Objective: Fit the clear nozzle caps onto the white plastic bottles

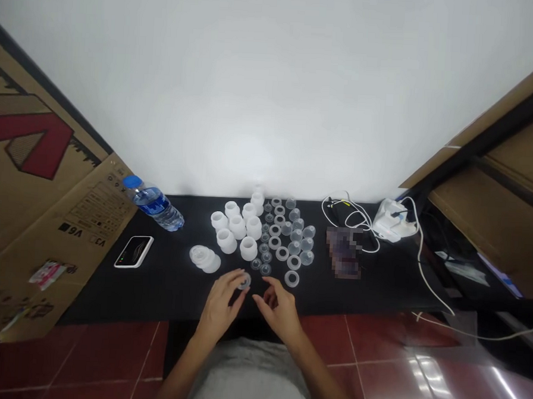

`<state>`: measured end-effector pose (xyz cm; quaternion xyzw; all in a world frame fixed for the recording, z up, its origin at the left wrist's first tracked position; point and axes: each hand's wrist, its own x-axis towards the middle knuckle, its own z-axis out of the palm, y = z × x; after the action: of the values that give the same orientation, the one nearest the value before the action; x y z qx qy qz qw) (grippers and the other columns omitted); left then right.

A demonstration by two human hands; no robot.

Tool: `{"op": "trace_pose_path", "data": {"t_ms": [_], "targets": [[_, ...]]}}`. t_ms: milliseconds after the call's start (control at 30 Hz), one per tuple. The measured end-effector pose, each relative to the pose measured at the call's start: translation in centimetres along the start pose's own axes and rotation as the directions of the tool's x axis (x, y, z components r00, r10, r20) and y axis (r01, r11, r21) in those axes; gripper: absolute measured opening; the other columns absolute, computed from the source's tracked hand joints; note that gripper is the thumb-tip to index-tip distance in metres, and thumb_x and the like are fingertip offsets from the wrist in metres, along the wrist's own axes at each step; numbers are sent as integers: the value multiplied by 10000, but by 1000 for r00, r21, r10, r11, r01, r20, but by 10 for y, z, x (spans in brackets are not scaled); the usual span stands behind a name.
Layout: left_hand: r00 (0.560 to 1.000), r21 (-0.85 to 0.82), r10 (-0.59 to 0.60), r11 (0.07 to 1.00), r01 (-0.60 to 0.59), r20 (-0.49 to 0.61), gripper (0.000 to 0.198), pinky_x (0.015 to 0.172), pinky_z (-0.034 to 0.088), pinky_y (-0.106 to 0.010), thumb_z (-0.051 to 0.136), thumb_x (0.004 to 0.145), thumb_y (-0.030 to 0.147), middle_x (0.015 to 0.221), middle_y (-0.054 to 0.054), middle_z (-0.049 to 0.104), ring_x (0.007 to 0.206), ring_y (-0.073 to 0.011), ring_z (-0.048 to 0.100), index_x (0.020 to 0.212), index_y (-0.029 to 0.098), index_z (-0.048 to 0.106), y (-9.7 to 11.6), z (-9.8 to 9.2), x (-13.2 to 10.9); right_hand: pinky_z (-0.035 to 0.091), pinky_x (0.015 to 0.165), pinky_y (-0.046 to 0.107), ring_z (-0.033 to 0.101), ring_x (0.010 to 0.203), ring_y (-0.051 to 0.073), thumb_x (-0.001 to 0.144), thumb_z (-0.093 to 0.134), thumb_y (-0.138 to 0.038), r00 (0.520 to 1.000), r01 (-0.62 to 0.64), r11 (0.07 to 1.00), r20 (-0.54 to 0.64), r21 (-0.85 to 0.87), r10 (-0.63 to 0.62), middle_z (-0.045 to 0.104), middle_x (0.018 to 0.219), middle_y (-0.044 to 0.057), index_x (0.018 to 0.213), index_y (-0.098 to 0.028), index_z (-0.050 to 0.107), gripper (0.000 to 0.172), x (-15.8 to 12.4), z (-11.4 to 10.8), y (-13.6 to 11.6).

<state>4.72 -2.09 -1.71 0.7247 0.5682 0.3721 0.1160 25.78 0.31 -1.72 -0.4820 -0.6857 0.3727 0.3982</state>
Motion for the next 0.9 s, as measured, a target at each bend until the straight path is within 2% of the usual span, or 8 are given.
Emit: {"op": "trace_pose_path", "data": {"t_ms": [67, 133, 233, 367, 467, 600, 733, 900], "targets": [[991, -34, 102, 994, -100, 87, 448, 1091, 597, -487, 569, 1080, 171, 1441, -113, 716, 1335, -297, 695, 1498, 321, 627, 6, -1, -5, 532, 549, 233, 608, 567, 138, 980, 786, -454, 999, 28, 999, 18, 22, -28, 713, 819, -4, 1389, -219, 682, 483, 0, 1, -2], [985, -93, 130, 988, -120, 112, 570, 1076, 612, -479, 575, 1065, 145, 1407, -101, 737, 1304, -290, 711, 1597, 346, 537, 13, -1, -8, 547, 594, 247, 632, 616, 150, 1017, 744, -433, 997, 73, 997, 22, 11, -73, 717, 832, 18, 1224, -221, 753, 297, 0, 0, -3], [994, -161, 90, 984, -79, 66, 661, 1057, 624, -503, 618, 1044, 171, 1353, -108, 750, 1250, -299, 729, 1656, 344, 435, 20, -1, -9, 572, 662, 271, 684, 694, 176, 1089, 633, -398, 996, 86, 996, 14, 11, -86, 743, 834, 51, 983, -220, 789, 259, 0, -4, -3], [994, -163, 56, 984, -71, -94, 685, 1056, 622, -523, 683, 1000, 243, 1497, -165, 638, 1346, -340, 660, 1634, 298, 428, 23, -5, 7, 546, 538, 246, 665, 570, 147, 1088, 653, -426, 998, -31, 991, -42, 130, 37, 745, 812, 36, 975, -214, 806, 285, -2, -6, 2], [940, -76, -101, 994, 80, -325, 640, 903, 644, -445, 679, 1019, 292, 1451, -205, 595, 1184, -305, 700, 1608, 232, 434, 25, -8, 35, 513, 452, 222, 665, 527, 131, 1065, 700, -438, 994, -59, 973, -76, 224, 77, 744, 830, 36, 1001, -213, 825, 265, -4, -5, 5], [906, -32, -301, 952, 306, -298, 696, 819, 623, -435, 720, 1003, 495, 1230, -147, 642, 862, -238, 675, 1563, 172, 462, 27, -7, 74, 549, 460, 219, 709, 562, 141, 1042, 743, -437, 995, -24, 966, -87, 259, 48, 771, 868, 50, 1066, -228, 858, 240, -5, -3, 7], [924, 33, -283, 953, 301, -258, 497, 829, 608, -444, 679, 1028, 522, 1149, -126, 709, 850, -265, 692, 1378, 177, 609, 23, 2, 89, 575, 458, 221, 731, 590, 160, 1030, 753, -468, 996, -3, 958, -84, 286, 28, 780, 868, 52, 1123, -240, 864, 271, -4, -2, 8], [921, 94, -169, 972, 214, -352, 277, 903, 589, -444, 667, 1048, 450, 1190, -140, 755, 1045, -315, 728, 1174, 205, 691, 19, 5, 78, 586, 471, 229, 726, 586, 160, 1028, 753, -470, 995, -28, 939, -81, 342, 59, 769, 862, 44, 1094, -240, 851, 258, -3, -2, 7]]}}
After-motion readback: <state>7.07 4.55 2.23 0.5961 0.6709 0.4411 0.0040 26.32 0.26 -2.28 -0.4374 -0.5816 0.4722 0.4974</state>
